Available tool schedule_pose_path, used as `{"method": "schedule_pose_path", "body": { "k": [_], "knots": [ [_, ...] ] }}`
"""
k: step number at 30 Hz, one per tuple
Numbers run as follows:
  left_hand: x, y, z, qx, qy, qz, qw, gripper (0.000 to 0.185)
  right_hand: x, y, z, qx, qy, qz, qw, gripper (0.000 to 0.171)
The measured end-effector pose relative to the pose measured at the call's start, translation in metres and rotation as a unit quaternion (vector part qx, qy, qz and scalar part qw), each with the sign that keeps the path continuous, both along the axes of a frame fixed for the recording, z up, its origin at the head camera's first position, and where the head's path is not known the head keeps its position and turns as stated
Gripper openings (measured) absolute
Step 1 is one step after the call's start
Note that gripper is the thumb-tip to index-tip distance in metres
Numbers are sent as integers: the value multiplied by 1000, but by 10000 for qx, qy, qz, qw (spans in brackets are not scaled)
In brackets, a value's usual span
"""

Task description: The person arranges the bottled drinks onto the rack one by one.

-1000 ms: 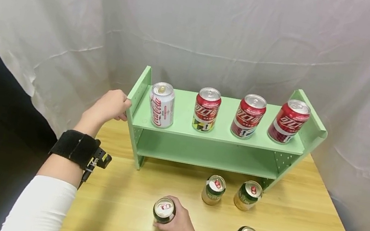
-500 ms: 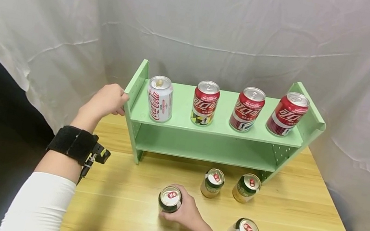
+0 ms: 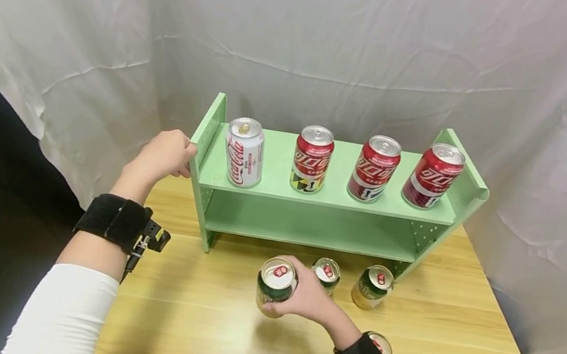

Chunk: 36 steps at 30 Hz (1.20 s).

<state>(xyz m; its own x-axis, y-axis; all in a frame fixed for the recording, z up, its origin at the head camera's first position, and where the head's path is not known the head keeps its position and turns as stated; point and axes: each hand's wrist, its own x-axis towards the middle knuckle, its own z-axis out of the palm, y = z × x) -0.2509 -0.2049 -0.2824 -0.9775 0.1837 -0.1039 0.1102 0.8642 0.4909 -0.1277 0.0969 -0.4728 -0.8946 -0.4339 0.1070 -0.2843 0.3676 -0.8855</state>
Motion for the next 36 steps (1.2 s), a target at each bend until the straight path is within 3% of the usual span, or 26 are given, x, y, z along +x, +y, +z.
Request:
{"method": "schedule_pose_path", "body": {
  "k": [6,14,26,36],
  "knots": [
    [1,-1,0,25,2,-17,10000,29,-11,25,17,30,390,-248,9989,80],
    [-2,5,-3,77,-1,-119,9999,29,-25,80,31,44,478,-577,9972,78],
    [1,-4,-5,0,-96,-220,9997,32,-33,123,23,337,721,-1264,9888,79],
    [-2,-4,-5,61,8,-203,9998,35,-55,163,20,542,818,-1950,9759,74]
  ]
}}
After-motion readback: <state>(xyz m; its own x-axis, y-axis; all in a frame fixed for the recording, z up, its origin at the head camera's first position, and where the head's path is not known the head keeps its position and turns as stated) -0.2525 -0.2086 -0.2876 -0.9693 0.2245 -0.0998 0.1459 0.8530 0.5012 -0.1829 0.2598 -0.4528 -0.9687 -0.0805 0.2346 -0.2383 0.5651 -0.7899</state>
